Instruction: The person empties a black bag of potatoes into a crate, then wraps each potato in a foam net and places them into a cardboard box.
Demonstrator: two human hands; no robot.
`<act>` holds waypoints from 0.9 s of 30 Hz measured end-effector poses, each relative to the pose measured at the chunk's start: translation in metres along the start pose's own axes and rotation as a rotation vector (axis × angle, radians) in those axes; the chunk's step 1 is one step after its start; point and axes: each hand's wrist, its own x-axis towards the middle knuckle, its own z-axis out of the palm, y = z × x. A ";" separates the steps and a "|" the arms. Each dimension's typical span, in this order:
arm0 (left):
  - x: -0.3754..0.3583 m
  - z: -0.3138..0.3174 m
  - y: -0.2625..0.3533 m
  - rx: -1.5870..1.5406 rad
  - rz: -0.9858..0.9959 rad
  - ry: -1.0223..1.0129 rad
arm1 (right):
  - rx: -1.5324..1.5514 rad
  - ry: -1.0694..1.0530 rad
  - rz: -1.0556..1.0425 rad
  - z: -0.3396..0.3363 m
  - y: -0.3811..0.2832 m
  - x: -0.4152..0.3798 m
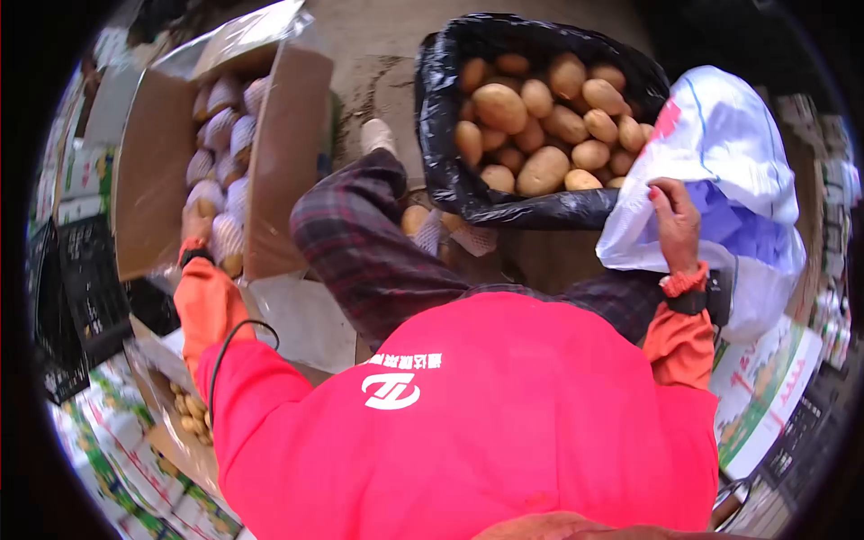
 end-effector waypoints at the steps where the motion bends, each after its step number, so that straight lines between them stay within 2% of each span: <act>1: 0.005 -0.061 0.072 -0.138 -0.027 -0.038 | -0.160 0.050 0.080 -0.029 0.019 -0.013; 2: 0.006 -0.130 0.149 -0.276 -0.059 -0.072 | -0.306 0.076 0.132 -0.046 0.030 -0.020; 3: 0.003 -0.163 0.207 -0.393 0.116 -0.028 | -0.314 0.084 0.152 -0.053 0.037 -0.023; 5: 0.016 -0.175 0.297 -0.674 0.534 0.071 | -0.664 0.120 -0.039 -0.065 0.050 -0.026; 6: 0.008 -0.186 0.353 -0.694 0.652 0.012 | -0.673 0.131 -0.020 -0.069 0.054 -0.026; 8: -0.018 -0.210 0.465 -0.792 0.755 -0.530 | -0.818 0.192 -0.095 -0.077 0.062 -0.020; 10: -0.042 -0.199 0.547 -0.608 0.996 -0.613 | -0.865 0.218 -0.057 -0.086 0.070 -0.022; 12: -0.054 -0.145 0.611 -0.337 1.126 -0.495 | -0.920 0.229 -0.113 -0.092 0.075 -0.021; 14: -0.067 -0.109 0.649 -0.332 0.975 -0.650 | -0.939 0.206 -0.060 -0.095 0.079 -0.021; 16: -0.085 -0.072 0.670 -0.562 0.701 -0.758 | -1.081 0.108 -0.137 -0.095 0.085 -0.014; 17: -0.088 -0.051 0.680 -0.578 0.655 -0.744 | -1.103 0.049 -0.166 -0.091 0.093 -0.011; 18: -0.099 -0.070 0.685 -0.569 0.649 -0.745 | -1.091 0.047 -0.165 -0.089 0.103 -0.009; 20: -0.126 -0.100 0.690 -0.384 0.509 -0.610 | -1.041 -0.063 -0.218 -0.079 0.118 -0.004; 22: -0.125 -0.088 0.691 -0.380 0.492 -0.576 | -0.966 -0.091 -0.214 -0.076 0.125 0.001; 27: -0.129 -0.095 0.687 -0.422 0.465 -0.501 | -0.720 0.082 -0.236 -0.095 0.090 -0.015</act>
